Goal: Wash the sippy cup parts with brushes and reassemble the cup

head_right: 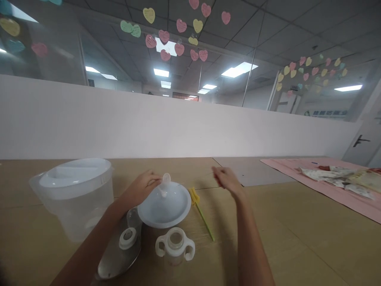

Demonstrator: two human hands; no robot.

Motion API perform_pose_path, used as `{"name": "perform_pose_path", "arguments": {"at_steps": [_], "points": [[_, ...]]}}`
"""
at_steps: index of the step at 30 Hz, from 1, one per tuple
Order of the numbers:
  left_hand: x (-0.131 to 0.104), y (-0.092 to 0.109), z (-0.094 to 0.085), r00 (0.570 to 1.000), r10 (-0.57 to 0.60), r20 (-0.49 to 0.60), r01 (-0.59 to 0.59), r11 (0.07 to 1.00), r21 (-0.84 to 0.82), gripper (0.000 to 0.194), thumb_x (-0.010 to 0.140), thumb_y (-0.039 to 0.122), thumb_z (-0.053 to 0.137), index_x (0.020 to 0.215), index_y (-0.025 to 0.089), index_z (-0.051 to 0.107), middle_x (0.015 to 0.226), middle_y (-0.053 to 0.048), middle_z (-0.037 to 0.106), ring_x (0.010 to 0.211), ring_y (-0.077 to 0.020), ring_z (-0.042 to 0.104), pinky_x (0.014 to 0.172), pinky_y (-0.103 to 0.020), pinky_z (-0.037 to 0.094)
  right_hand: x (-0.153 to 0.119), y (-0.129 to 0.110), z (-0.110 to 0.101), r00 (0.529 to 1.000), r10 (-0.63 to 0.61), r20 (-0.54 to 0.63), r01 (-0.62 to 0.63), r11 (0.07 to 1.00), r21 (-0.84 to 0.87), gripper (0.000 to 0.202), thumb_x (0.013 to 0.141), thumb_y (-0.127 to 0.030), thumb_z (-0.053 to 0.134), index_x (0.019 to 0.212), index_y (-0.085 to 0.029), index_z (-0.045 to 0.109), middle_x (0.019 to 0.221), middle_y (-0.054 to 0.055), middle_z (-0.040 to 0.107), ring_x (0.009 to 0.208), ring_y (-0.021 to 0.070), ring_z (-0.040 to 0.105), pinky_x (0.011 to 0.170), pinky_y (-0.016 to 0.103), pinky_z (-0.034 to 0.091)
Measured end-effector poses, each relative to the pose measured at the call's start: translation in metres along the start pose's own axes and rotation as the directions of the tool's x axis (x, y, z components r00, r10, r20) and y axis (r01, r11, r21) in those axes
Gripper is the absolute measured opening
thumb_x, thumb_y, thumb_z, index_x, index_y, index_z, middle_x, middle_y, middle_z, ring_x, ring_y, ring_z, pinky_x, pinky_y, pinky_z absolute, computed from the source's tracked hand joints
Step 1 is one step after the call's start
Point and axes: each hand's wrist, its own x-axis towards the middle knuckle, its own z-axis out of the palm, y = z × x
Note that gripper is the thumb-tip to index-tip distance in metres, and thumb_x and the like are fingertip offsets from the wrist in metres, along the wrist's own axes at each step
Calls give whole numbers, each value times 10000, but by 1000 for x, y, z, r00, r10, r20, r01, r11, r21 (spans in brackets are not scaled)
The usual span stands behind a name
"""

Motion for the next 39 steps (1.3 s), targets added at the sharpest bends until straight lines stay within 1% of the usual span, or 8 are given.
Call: {"name": "perform_pose_path", "arguments": {"at_steps": [4, 9, 11, 15, 22, 27, 34, 39], "points": [[-1, -2, 3, 999, 3, -33, -3, 1000, -20, 282, 814, 278, 402, 909, 196, 654, 905, -50, 629, 887, -195, 538, 793, -307, 397, 13, 15, 57, 943, 87, 320, -2, 967, -256, 352, 793, -441, 397, 594, -164, 482, 431, -26, 459, 363, 75, 420, 379, 192, 332], [-2, 4, 2, 995, -44, -94, 36, 996, -87, 174, 724, 270, 542, 839, 219, 662, 853, 2, 673, 865, -180, 574, 789, -281, 397, 10, 14, 80, 978, 72, 198, 72, 772, -632, 219, 754, -328, 491, 792, -136, 590, 814, 109, 632, 735, 176, 588, 626, 257, 419], [-2, 7, 2, 994, -48, -95, 39, 994, -99, 129, 704, 277, 563, 760, 208, 655, 798, 8, 679, 804, -170, 591, 741, -265, 408, 3, -1, 83, 966, -42, 254, 187, 792, -581, 237, 728, -307, 540, 882, -139, 605, 962, 120, 613, 892, 199, 555, 733, 273, 405], [-1, 11, 4, 997, -52, -65, 45, 993, -106, 126, 697, 264, 553, 732, 194, 652, 777, 0, 684, 748, -157, 602, 671, -238, 412, -15, -35, 99, 756, -317, 573, 420, 906, -54, 270, 767, -359, 506, 920, -167, 617, 900, 36, 629, 845, 161, 552, 725, 259, 414], [-5, 7, 0, 995, -89, -36, 87, 994, -72, 193, 728, 314, 525, 770, 190, 667, 793, -14, 687, 739, -157, 596, 634, -233, 393, -19, -39, 114, 793, -350, 499, 175, 915, 364, 327, 654, -335, 647, 929, -161, 623, 897, 50, 611, 812, 158, 533, 604, 239, 428], [-6, 8, 4, 997, -54, 47, 53, 998, 21, 250, 758, 345, 487, 791, 180, 673, 763, -38, 675, 684, -151, 566, 585, -229, 351, -15, -27, 117, 827, -264, 497, 35, 906, 423, 306, 585, -306, 695, 842, -154, 629, 754, 24, 595, 627, 101, 500, 485, 198, 373], [-14, 3, 3, 983, -123, 135, 94, 975, 202, 168, 691, 260, 520, 727, 182, 664, 739, -45, 667, 644, -150, 562, 559, -234, 352, -19, -27, 114, 774, -204, 600, -89, 902, 422, 329, 648, -365, 652, 875, -140, 573, 569, -55, 487, 432, 31, 354, 366, 162, 240], [-25, -5, -2, 842, -370, 392, 213, 897, 388, 79, 548, 147, 545, 552, 157, 623, 672, -65, 662, 589, -170, 570, 516, -241, 385, -19, -25, 103, 703, -130, 699, -87, 960, 266, 278, 687, -347, 583, 892, -164, 539, 809, 6, 603, 417, 26, 378, 327, 163, 216]]}}
